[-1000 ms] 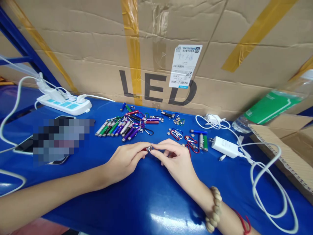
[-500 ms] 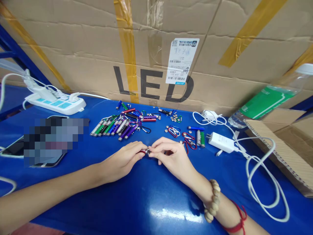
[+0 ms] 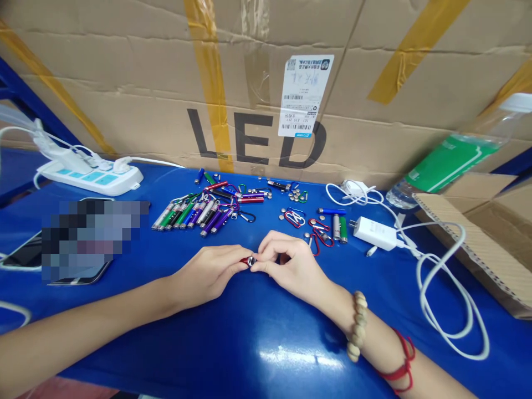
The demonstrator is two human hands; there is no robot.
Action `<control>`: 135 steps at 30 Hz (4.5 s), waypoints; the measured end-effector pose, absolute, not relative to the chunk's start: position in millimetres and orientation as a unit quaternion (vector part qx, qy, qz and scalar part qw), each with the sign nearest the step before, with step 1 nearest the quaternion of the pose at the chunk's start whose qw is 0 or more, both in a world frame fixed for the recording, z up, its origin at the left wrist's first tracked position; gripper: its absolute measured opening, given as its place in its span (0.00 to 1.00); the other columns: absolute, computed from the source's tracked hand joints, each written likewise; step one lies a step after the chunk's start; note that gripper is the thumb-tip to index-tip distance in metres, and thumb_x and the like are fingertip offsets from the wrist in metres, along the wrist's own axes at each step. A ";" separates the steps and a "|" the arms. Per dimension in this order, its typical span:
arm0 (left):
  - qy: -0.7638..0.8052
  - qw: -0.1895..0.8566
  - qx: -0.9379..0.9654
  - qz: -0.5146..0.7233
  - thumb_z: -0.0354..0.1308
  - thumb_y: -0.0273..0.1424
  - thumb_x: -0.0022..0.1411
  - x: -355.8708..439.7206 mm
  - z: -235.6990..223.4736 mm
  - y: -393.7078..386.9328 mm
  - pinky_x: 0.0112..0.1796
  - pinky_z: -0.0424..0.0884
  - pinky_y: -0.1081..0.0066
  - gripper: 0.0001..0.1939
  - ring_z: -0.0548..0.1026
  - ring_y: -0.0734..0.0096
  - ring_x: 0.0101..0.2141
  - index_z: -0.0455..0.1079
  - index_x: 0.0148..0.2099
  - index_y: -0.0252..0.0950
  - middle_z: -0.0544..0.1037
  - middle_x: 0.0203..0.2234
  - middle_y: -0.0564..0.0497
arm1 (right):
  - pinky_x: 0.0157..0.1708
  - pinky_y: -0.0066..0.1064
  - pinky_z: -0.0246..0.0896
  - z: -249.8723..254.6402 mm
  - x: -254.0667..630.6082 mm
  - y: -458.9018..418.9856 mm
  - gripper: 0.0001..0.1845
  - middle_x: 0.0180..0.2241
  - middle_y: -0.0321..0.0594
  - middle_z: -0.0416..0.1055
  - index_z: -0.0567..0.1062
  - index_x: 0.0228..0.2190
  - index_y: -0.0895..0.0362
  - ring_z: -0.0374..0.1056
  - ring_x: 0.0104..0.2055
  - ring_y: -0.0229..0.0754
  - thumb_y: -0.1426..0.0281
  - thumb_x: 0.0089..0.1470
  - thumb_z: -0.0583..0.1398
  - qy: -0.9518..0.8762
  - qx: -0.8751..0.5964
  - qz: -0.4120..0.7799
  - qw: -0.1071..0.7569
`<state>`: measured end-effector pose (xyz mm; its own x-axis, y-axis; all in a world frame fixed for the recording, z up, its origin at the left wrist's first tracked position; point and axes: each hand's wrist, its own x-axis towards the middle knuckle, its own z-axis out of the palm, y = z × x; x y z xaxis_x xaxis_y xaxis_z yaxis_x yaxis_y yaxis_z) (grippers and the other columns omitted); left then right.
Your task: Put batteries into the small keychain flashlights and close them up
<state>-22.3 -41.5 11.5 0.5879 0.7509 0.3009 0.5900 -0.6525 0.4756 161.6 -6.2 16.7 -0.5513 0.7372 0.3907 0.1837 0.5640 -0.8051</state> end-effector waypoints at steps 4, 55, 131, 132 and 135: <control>0.366 0.168 0.875 0.269 0.43 0.26 0.65 -22.2 11.5 -40.8 0.36 0.68 0.75 0.12 0.74 0.72 0.33 0.67 0.41 0.34 0.76 0.33 0.50 | 0.20 0.25 0.56 17.7 162.0 -8.8 0.16 0.22 0.38 0.68 0.69 0.16 0.58 0.62 0.23 0.33 0.64 0.49 0.62 -0.808 -0.274 0.347 0.389; 0.448 0.111 0.845 0.271 0.50 0.32 0.63 -17.8 11.4 -47.8 0.32 0.68 0.75 0.08 0.75 0.73 0.31 0.70 0.37 0.36 0.78 0.30 0.54 | 0.21 0.26 0.41 17.8 164.4 -8.1 0.19 0.20 0.34 0.70 0.69 0.19 0.56 0.65 0.24 0.36 0.63 0.58 0.50 -0.843 -0.518 0.097 0.109; 0.456 0.209 0.786 0.361 0.50 0.31 0.61 -16.2 18.2 -52.5 0.28 0.67 0.81 0.07 0.72 0.79 0.24 0.69 0.37 0.37 0.76 0.26 0.55 | 0.44 0.35 0.64 15.2 184.0 16.4 0.08 0.36 0.41 0.69 0.66 0.41 0.55 0.67 0.40 0.39 0.73 0.59 0.51 -0.889 -0.286 0.103 0.344; 0.445 0.206 0.789 0.371 0.50 0.31 0.61 -16.3 18.0 -52.9 0.28 0.68 0.81 0.07 0.72 0.79 0.24 0.69 0.38 0.37 0.76 0.26 0.54 | 0.45 0.36 0.64 15.0 183.6 15.8 0.08 0.36 0.40 0.70 0.67 0.40 0.55 0.67 0.40 0.39 0.73 0.59 0.51 -0.892 -0.277 0.100 0.342; 0.418 0.194 0.795 0.393 0.52 0.31 0.60 -16.1 17.8 -54.0 0.28 0.68 0.81 0.06 0.73 0.79 0.25 0.68 0.38 0.36 0.77 0.26 0.54 | 0.44 0.35 0.65 13.1 184.0 16.0 0.07 0.36 0.41 0.70 0.67 0.38 0.56 0.68 0.40 0.39 0.71 0.59 0.52 -0.887 -0.292 0.107 0.341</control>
